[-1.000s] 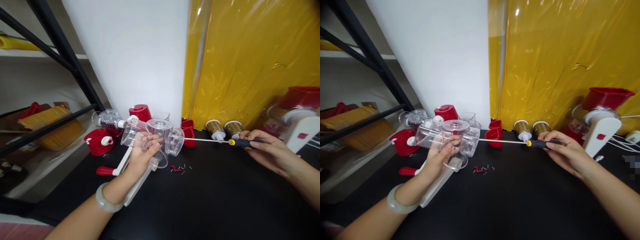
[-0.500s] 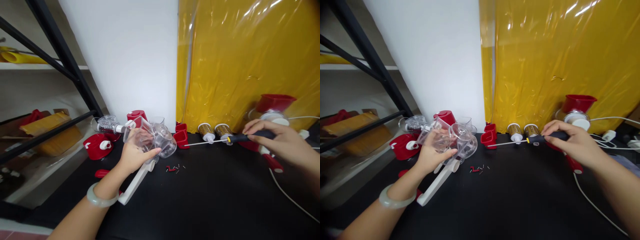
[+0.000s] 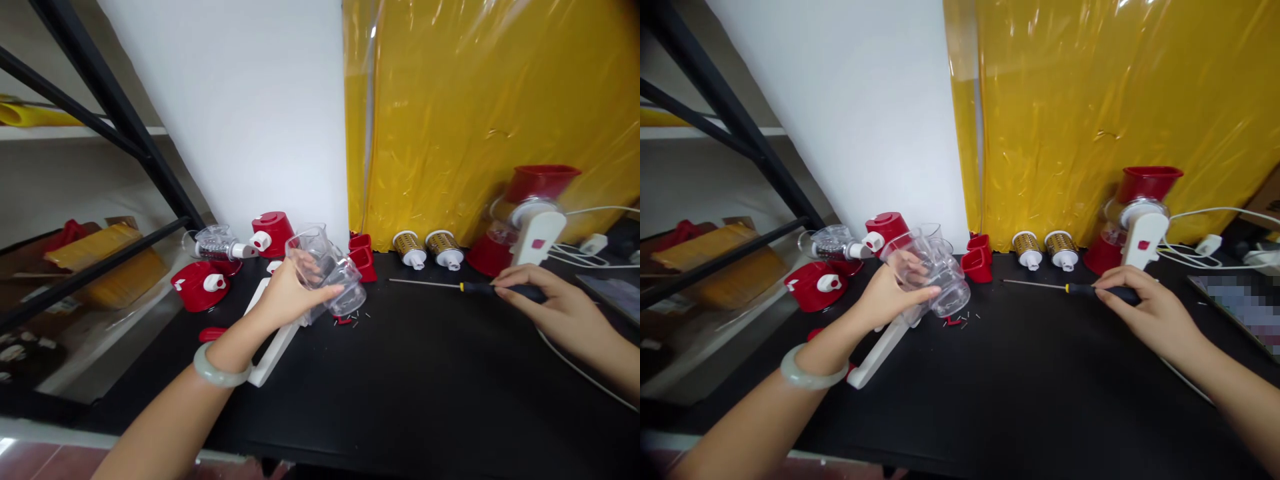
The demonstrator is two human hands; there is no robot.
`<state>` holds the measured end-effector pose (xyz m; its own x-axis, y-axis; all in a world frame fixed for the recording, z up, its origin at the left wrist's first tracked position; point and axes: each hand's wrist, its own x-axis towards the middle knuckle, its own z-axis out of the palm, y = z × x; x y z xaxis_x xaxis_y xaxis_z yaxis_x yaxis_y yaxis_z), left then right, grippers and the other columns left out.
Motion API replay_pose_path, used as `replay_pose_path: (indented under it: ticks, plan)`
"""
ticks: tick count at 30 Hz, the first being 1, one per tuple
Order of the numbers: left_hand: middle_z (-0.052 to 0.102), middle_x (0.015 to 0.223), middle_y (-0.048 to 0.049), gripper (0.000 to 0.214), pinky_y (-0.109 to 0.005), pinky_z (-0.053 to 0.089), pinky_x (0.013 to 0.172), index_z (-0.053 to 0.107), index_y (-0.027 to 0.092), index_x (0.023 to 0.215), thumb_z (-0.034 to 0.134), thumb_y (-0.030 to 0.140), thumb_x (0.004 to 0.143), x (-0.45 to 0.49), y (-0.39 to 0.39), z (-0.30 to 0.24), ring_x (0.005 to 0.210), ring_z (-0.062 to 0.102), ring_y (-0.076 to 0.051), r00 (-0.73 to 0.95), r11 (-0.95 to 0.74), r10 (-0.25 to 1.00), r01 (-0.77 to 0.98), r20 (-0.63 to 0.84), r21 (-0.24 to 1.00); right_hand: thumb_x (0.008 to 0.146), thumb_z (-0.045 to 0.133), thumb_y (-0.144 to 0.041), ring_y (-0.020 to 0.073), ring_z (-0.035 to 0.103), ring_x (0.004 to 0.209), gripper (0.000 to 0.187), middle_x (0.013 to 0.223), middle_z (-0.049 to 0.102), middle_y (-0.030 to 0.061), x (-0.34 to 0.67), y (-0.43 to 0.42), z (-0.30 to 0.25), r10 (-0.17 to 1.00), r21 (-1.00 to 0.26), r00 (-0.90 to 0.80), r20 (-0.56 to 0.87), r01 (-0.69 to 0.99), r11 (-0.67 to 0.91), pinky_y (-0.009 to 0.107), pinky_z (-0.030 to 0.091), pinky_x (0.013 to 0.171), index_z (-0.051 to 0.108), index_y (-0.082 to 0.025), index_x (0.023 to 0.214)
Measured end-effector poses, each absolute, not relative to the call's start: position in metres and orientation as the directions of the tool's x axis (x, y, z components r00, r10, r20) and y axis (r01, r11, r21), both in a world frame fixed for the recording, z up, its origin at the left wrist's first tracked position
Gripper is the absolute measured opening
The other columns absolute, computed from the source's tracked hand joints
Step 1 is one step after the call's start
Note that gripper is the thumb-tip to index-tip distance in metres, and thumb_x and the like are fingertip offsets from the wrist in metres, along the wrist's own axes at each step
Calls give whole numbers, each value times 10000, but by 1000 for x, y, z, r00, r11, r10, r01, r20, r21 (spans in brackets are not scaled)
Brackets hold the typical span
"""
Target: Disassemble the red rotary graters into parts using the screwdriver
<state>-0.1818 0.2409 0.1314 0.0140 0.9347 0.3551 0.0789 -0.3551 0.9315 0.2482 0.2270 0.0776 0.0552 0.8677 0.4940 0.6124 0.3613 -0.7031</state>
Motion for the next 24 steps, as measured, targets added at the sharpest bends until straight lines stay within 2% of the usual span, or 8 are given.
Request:
replay_pose_path:
  ticks: [2,4,7,10,13,17,19,24]
  plan:
    - [722,799,-17,465,-325,542,639,616,211,913,932,242,573,-180,244,131,682,685,-194,22,-313,950,89,312,946,684,742,-549,273,623,949,291,945,689,48,247,223,74,872,-754,152,466,583,302,481,438,997,705,-265,737]
    - [716,772,-6,445,-305,537,609,580,212,906,912,310,627,-178,245,132,671,689,-184,7,-254,967,71,254,965,650,778,-538,273,626,1011,313,987,714,37,244,221,72,882,-845,264,391,483,230,461,441,1036,737,-279,820]
    - [707,784,-7,471,-289,553,601,565,196,885,917,368,623,-176,243,134,709,708,-188,-52,-143,989,-29,142,989,622,838,-490,205,640,1088,499,1135,726,4,233,220,72,930,-986,330,161,104,134,287,513,980,753,-338,1089]
    - [707,859,-25,477,-311,592,658,591,179,916,908,404,639,-178,239,133,805,724,-200,-98,-70,994,-137,57,988,574,887,-450,129,674,943,467,1091,742,15,216,223,77,962,-982,274,-10,-182,42,109,545,789,802,-280,1000]
    - [696,902,-33,473,-312,607,679,625,174,932,903,429,647,-181,236,130,853,719,-203,-118,-60,992,-206,36,977,547,910,-433,108,667,762,362,909,746,36,199,228,85,966,-969,254,-47,-246,17,93,557,676,815,-229,831]
    - [695,936,-55,462,-317,616,672,635,175,881,888,486,652,-182,236,125,877,699,-209,-154,-68,988,-324,19,944,433,940,-387,98,642,638,376,753,712,30,179,233,95,955,-959,294,-31,-278,55,90,522,543,795,-216,735]
    - [701,943,-68,468,-326,619,679,622,173,865,877,508,660,-182,236,123,876,688,-206,-174,-79,985,-364,15,928,388,937,-371,96,631,611,387,737,703,31,173,236,95,945,-960,328,-11,-269,82,96,511,518,785,-202,702]
    - [704,929,-66,466,-327,618,687,626,175,871,886,494,653,-182,234,121,883,690,-209,-175,-85,984,-392,16,916,410,911,-368,114,642,666,362,794,712,42,169,238,81,937,-971,349,5,-221,87,118,536,559,788,-200,706]
